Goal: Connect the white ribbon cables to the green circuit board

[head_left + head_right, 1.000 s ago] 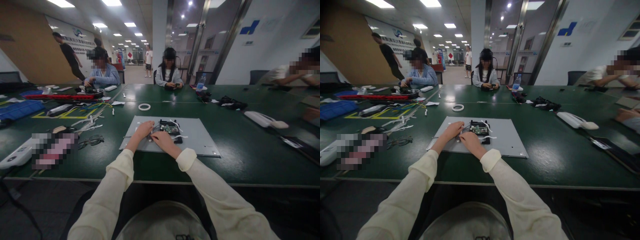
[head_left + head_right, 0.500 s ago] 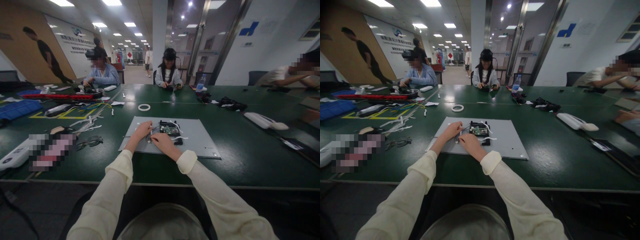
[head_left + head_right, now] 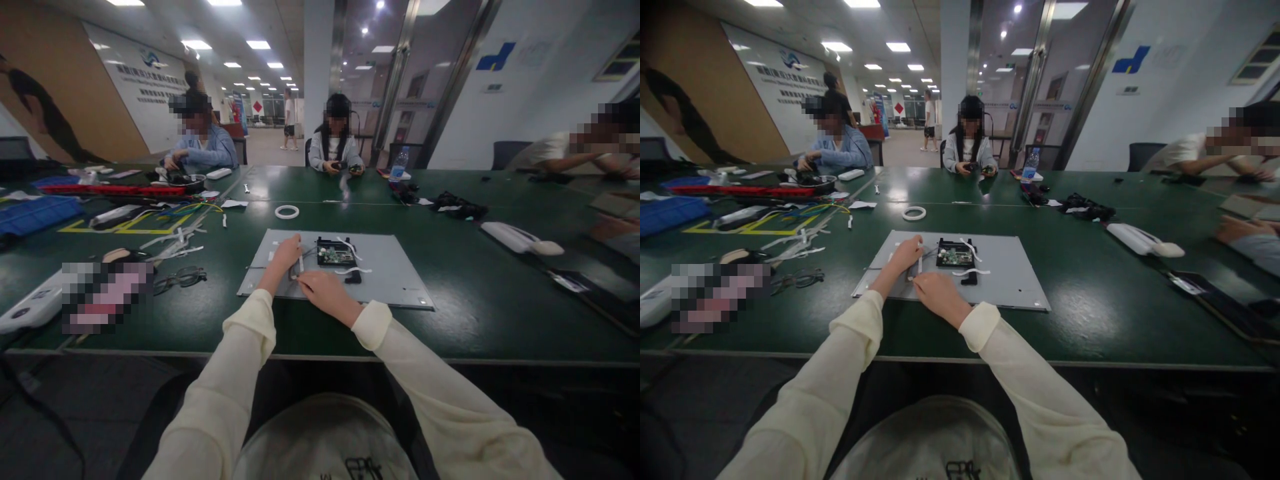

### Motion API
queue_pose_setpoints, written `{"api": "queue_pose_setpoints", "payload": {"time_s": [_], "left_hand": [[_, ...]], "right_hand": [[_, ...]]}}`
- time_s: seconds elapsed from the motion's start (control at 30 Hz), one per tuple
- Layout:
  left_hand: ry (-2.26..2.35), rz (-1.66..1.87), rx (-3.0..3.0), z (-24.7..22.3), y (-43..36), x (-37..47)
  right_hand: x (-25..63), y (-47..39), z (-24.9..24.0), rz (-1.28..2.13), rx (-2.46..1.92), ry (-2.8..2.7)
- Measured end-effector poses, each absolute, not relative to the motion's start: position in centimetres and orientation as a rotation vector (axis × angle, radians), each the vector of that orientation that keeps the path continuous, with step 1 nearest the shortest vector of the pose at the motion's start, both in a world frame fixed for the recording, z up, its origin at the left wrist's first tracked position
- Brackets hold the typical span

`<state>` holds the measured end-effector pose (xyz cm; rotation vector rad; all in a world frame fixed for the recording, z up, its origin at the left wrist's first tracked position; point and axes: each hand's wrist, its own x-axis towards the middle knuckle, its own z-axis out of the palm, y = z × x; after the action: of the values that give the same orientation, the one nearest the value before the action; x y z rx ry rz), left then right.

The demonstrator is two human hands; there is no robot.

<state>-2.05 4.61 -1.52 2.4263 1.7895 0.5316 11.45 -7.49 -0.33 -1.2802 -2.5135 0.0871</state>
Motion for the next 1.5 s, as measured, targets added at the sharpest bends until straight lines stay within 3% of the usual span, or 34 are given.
{"api": "queue_pose_setpoints", "payload": {"time_s": [0.33,0.9,1.5], "left_hand": [[1.958,0.768,2.366,-0.8,2.7,-4.6],[2.07,0.757,2.306,0.6,0.5,-4.3],[1.869,0.802,2.262,0.0,0.6,-3.9]], "right_hand": [[12.5,-8.2,-0.7,0.002,-1.012,-2.593],[15.3,-3.6,-1.2,0.104,-1.67,-2.505],[25.1,3.8,-2.5,-0.021,-2.375,-1.795]]}}
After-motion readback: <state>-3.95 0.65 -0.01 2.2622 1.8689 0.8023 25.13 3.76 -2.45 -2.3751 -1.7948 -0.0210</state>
